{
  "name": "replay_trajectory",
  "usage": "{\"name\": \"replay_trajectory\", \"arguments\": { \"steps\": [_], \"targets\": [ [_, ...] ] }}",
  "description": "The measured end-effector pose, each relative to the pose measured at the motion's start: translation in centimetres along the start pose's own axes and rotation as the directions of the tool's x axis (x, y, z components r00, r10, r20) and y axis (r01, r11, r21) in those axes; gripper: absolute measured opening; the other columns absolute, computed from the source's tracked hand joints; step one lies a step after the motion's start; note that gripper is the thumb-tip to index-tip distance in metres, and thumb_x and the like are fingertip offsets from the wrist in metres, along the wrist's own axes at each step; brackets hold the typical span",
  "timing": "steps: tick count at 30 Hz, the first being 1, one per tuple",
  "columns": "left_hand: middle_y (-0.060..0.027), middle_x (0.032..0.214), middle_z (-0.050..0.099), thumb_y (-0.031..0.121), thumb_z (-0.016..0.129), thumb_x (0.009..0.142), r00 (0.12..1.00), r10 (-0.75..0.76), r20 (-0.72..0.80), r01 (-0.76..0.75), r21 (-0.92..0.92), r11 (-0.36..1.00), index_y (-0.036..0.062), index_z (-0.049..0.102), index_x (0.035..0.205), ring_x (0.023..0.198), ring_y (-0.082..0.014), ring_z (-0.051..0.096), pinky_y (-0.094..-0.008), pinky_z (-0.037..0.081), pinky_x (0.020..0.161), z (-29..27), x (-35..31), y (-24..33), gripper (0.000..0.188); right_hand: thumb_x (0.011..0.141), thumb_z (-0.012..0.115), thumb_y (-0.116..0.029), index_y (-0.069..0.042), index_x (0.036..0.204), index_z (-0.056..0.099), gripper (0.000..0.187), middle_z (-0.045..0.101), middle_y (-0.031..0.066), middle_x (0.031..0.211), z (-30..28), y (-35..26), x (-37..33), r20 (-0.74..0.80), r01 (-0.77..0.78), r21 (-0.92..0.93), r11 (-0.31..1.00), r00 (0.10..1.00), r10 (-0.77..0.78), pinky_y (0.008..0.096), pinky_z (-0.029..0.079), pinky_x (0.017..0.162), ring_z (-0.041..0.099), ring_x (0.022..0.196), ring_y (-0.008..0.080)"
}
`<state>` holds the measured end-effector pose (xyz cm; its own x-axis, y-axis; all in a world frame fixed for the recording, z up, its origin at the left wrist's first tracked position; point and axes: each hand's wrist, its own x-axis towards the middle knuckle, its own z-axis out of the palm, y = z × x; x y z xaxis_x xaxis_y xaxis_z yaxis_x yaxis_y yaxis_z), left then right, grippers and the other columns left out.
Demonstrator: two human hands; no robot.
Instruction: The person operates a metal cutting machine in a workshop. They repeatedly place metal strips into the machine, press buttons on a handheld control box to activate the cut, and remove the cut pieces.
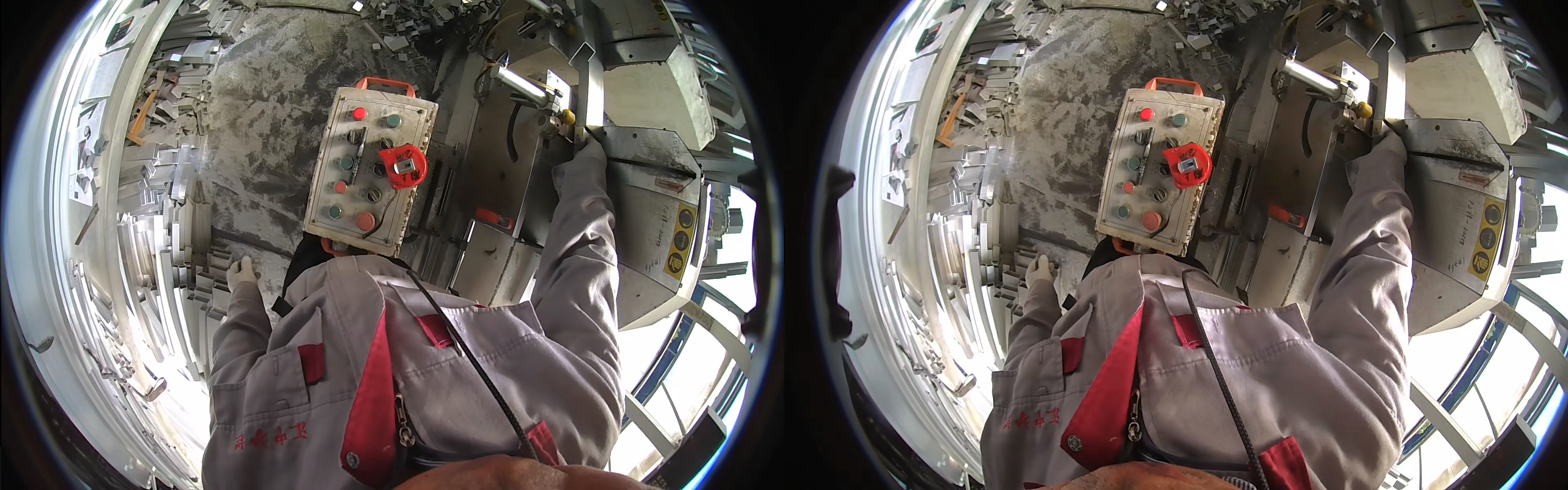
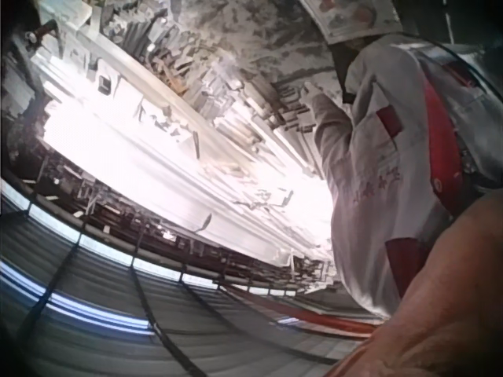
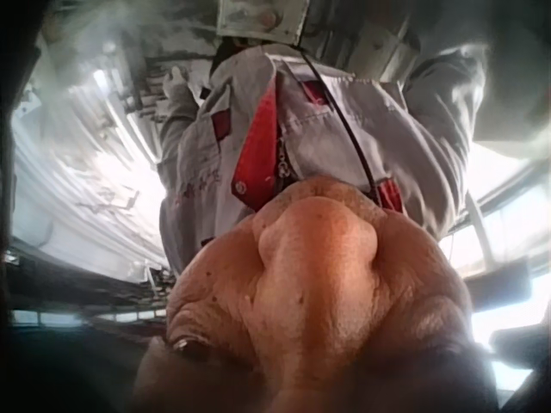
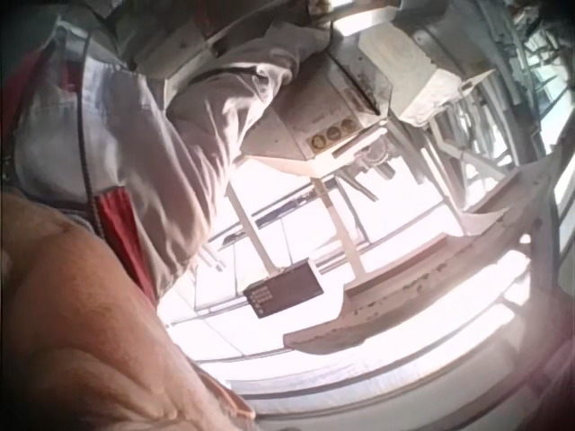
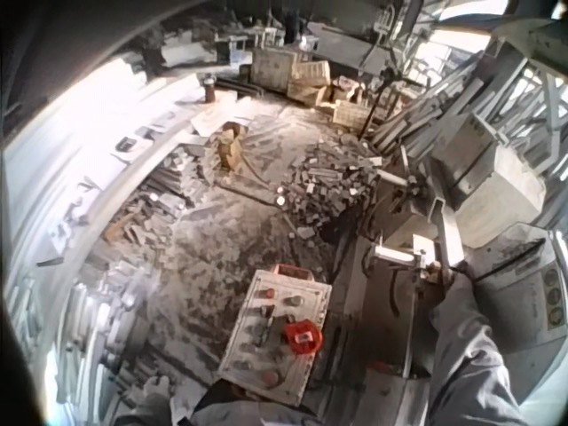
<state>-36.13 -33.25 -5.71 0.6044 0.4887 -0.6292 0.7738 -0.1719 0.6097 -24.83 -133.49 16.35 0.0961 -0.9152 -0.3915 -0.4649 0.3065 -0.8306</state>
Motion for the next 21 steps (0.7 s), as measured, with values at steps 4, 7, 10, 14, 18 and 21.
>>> {"name": "replay_trajectory", "arguments": {
  "steps": [4, 7, 10, 14, 18, 21],
  "targets": [
    [-0.0051, 0.091, 0.073, 0.027, 0.076, 0.103, 0.996, 0.056, 0.066, -0.052, -0.057, 0.997, 0.0046, 0.073, 0.111, 0.068, -0.0148, 0.067, -0.0289, 0.056, 0.059, 2.3, -1.7, 5.7, 0.024, 0.089, 0.082, -0.009, 0.0, 0.107, 0.079, 0.02, 0.074, 0.0028, 0.098, -2.6, 0.0, -2.9, -0.127, 0.133, -0.004, 0.991, 0.983, -0.132, 0.0309, 0.051, 0.058, 0.065, 0.072, 0.0153],
    [-0.0042, 0.092, 0.074, 0.023, 0.076, 0.104, 0.979, 0.161, 0.128, -0.142, -0.148, 0.979, 0.0041, 0.073, 0.113, 0.073, -0.0111, 0.066, -0.0275, 0.057, 0.064, 5.7, -5.5, 13.3, 0.021, 0.096, 0.077, -0.003, -0.001, 0.115, 0.079, 0.019, 0.077, 0.0044, 0.105, -2.8, 0.0, -12.1, -0.045, 0.419, 0.254, 0.872, 0.906, -0.422, 0.0264, 0.051, 0.058, 0.067, 0.075, 0.0128],
    [0.0018, 0.088, 0.069, 0.015, 0.08, 0.101, 0.859, 0.437, 0.265, -0.419, -0.126, 0.899, 0.0043, 0.074, 0.107, 0.073, -0.0078, 0.059, -0.0262, 0.053, 0.069, 9.4, -11.6, 21.2, 0.014, 0.1, 0.071, 0.003, -0.002, 0.126, 0.076, 0.027, 0.077, 0.0017, 0.103, -1.1, 1.0, -23.8, 0.362, 0.435, 0.273, 0.858, 0.78, -0.51, 0.0213, 0.048, 0.058, 0.064, 0.073, 0.0078],
    [-0.0086, 0.132, 0.066, 0.009, 0.081, 0.098, 0.527, 0.555, 0.644, -0.401, -0.387, 0.83, 0.0087, 0.056, 0.152, 0.113, -0.0142, 0.064, -0.032, 0.056, 0.101, 13.4, -21.6, 29.1, 0.06, 0.094, 0.07, 0.013, 0.0, 0.114, 0.078, 0.025, 0.075, 0.0015, 0.108, 1.0, 4.5, -38.2, 0.831, 0.641, 0.149, 0.753, 0.332, -0.447, 0.0299, 0.058, 0.087, 0.072, 0.099, 0.0138],
    [-0.0171, 0.148, 0.063, 0.011, 0.084, 0.096, 0.27, 0.507, 0.818, -0.51, -0.325, 0.797, 0.0035, 0.049, 0.158, 0.13, -0.02, 0.063, -0.0359, 0.053, 0.109, 13.8, -27.0, 32.2, 0.072, 0.084, 0.08, 0.004, -0.003, 0.112, 0.077, 0.029, 0.073, 0.0151, 0.108, 2.4, 6.1, -46.8, 0.911, 0.758, 0.381, 0.529, -0.207, -0.358, 0.0396, 0.059, 0.09, 0.074, 0.102, 0.0343],
    [-0.0121, 0.134, 0.072, 0.01, 0.081, 0.097, 0.295, 0.516, 0.804, -0.579, -0.279, 0.766, -0.0026, 0.06, 0.147, 0.125, -0.0153, 0.065, -0.0334, 0.053, 0.109, 11.7, -26.0, 31.8, 0.055, 0.086, 0.079, 0.002, -0.004, 0.122, 0.074, 0.038, 0.073, 0.015, 0.114, 3.6, 5.6, -50.1, 0.878, 0.728, 0.473, 0.496, -0.346, -0.33, 0.0415, 0.06, 0.089, 0.075, 0.101, 0.0368]
  ]
}}
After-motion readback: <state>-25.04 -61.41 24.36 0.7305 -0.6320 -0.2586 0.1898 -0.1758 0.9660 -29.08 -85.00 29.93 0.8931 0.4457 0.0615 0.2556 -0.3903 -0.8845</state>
